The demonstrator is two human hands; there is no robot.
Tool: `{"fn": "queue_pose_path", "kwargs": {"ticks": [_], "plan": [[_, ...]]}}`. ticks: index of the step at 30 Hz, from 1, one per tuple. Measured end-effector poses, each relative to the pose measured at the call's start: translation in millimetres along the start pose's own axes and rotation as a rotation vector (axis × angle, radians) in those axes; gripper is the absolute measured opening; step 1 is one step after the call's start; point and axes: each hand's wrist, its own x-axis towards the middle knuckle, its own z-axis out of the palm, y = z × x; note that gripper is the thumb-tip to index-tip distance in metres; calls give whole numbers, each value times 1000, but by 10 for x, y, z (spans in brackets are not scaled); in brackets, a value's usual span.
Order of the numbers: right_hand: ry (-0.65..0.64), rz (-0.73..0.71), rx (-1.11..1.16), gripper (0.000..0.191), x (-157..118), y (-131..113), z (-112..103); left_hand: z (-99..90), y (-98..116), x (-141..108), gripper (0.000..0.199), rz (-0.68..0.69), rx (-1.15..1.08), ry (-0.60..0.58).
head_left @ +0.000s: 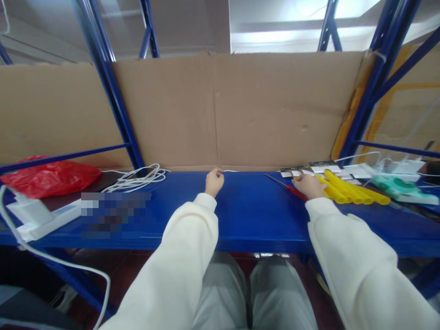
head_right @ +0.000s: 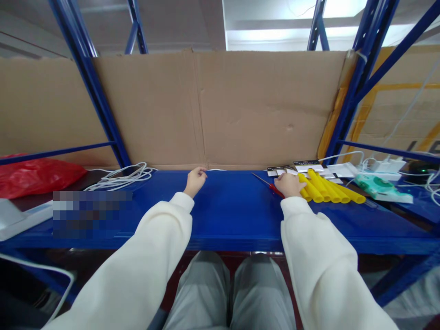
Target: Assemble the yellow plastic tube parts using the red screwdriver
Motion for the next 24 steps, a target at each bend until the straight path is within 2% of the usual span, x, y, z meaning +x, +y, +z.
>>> {"fn": "queue_pose_path", "kwargs": {"ticks": [2, 5, 8, 11, 14, 18, 20, 22, 24], "plan": [[33, -14, -65, 32, 5, 30, -5, 5, -9, 6, 29, 0, -3, -9], [145, 40, -163, 40, 59, 112, 10, 13, -23, 10, 30, -3, -15, -42], [153, 112, -210, 42, 140, 198, 48, 21, -32, 8, 30, -1, -18, -62], [190, 128, -138, 41, 227, 288, 96, 23, -32, 1, 30, 7, -22, -57], [328, 125, 40, 39, 321, 429, 142, 22, -22, -9, 29, 11, -28, -54], [468, 39, 348, 28, 454, 674, 183, 25, -11, -15, 28, 7, -43, -60], [531, -6, 436, 30, 515, 784, 180, 24, -8, -15, 28, 3, -48, -63], [577, -38, 426, 32, 567, 876, 153, 19, -4, -15, 28, 1, -49, -69], [560, -157, 309, 32, 605, 949, 106, 11, 4, -17, 29, 4, -42, -76]]}}
